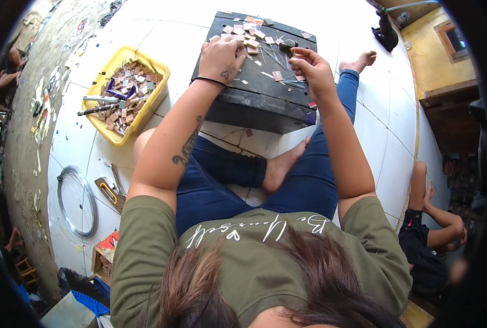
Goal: The person sits on the floor and repeatedly assembles small cylindrical objects by placing a thin metal rod into a small wooden block and tapping it with a hammer. The person then removes the rod and places the assembled unit into a yellow bin. The process is repeated continuously.
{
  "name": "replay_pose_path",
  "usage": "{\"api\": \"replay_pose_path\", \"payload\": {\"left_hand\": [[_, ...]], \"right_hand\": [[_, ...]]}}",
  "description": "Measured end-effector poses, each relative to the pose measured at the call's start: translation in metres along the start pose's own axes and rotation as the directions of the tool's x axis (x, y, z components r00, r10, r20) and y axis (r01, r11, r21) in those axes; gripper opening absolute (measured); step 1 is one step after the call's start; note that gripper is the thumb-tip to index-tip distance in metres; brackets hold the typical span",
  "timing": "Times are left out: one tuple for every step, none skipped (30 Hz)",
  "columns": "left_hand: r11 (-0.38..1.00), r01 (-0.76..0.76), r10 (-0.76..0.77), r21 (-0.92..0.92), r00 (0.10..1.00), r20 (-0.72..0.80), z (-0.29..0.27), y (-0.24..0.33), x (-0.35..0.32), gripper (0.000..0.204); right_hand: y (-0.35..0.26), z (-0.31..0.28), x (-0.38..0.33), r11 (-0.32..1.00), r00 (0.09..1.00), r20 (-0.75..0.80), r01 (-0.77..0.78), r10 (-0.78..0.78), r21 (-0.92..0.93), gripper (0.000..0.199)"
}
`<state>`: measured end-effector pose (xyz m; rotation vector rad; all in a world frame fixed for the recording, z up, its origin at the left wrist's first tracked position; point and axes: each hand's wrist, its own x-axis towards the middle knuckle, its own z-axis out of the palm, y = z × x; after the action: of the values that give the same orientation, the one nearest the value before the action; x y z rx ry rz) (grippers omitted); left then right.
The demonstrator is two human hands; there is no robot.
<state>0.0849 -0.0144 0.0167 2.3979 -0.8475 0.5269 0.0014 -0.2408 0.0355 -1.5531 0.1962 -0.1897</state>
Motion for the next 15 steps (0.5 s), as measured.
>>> {"api": "replay_pose_path", "payload": {"left_hand": [[0.996,0.034,-0.030,-0.088,0.998,0.048,-0.003,0.002,0.001,0.018],[0.983,0.071,-0.055,-0.172,0.994,0.099,-0.007,0.005,0.001,0.017],[0.898,0.131,-0.116,-0.421,0.991,0.061,-0.009,0.013,-0.005,0.013],[0.854,0.123,-0.109,-0.505,0.992,0.057,-0.011,0.022,-0.015,0.013],[0.803,0.114,-0.103,-0.585,0.993,0.052,-0.013,0.031,-0.027,0.012],[0.740,0.078,-0.086,-0.668,0.996,0.022,-0.014,0.039,-0.038,0.012],[0.764,0.099,-0.086,-0.638,0.995,0.052,-0.014,0.046,-0.049,0.014],[0.781,0.093,-0.075,-0.617,0.996,0.055,-0.014,0.053,-0.059,0.015],[0.798,0.148,-0.121,-0.584,0.989,0.084,-0.014,0.057,-0.067,0.013],[0.835,0.112,-0.097,-0.539,0.994,0.055,-0.013,0.059,-0.071,0.013],[0.869,0.072,-0.067,-0.489,0.997,0.027,-0.012,0.059,-0.074,0.012],[0.900,0.029,-0.036,-0.435,0.999,-0.007,-0.012,0.059,-0.075,0.012],[0.881,0.051,-0.054,-0.471,0.999,0.008,-0.010,0.058,-0.074,0.012],[0.880,0.045,-0.051,-0.473,0.999,0.000,-0.009,0.057,-0.074,0.012],[0.878,0.046,-0.052,-0.476,0.999,-0.001,-0.008,0.056,-0.074,0.011]], "right_hand": [[-0.002,-0.001,-0.005,1.000,1.000,0.017,-0.006,0.006,-0.010,0.015],[-0.005,-0.001,-0.010,1.000,0.999,0.034,-0.013,0.013,-0.018,0.016],[-0.007,-0.001,-0.016,0.999,0.999,0.040,-0.029,0.030,-0.029,0.017],[-0.008,-0.001,-0.022,0.999,0.998,0.054,-0.021,0.023,-0.047,0.017],[-0.009,0.000,-0.028,0.997,0.998,0.057,-0.021,0.025,-0.068,0.017],[-0.010,0.002,-0.033,0.998,0.997,0.081,0.000,0.005,-0.062,0.017],[-0.010,0.005,-0.038,0.997,0.995,0.100,0.027,-0.020,-0.075,0.015],[-0.010,0.008,-0.041,0.992,0.993,0.117,0.047,-0.033,-0.114,0.014],[-0.009,0.011,-0.045,0.987,0.988,0.144,0.074,-0.054,-0.141,0.014],[-0.009,0.014,-0.048,0.979,0.986,0.154,0.087,-0.058,-0.183,0.014],[-0.009,0.017,-0.052,0.982,0.981,0.176,0.104,-0.076,-0.155,0.014],[-0.008,0.021,-0.055,0.972,0.976,0.188,0.148,-0.113,-0.185,0.014],[-0.008,0.025,-0.057,0.958,0.968,0.198,0.197,-0.156,-0.208,0.014],[-0.008,0.028,-0.059,0.945,0.960,0.209,0.233,-0.186,-0.231,0.013],[-0.010,0.028,-0.060,0.913,0.954,0.232,0.258,-0.190,-0.315,0.013]]}}
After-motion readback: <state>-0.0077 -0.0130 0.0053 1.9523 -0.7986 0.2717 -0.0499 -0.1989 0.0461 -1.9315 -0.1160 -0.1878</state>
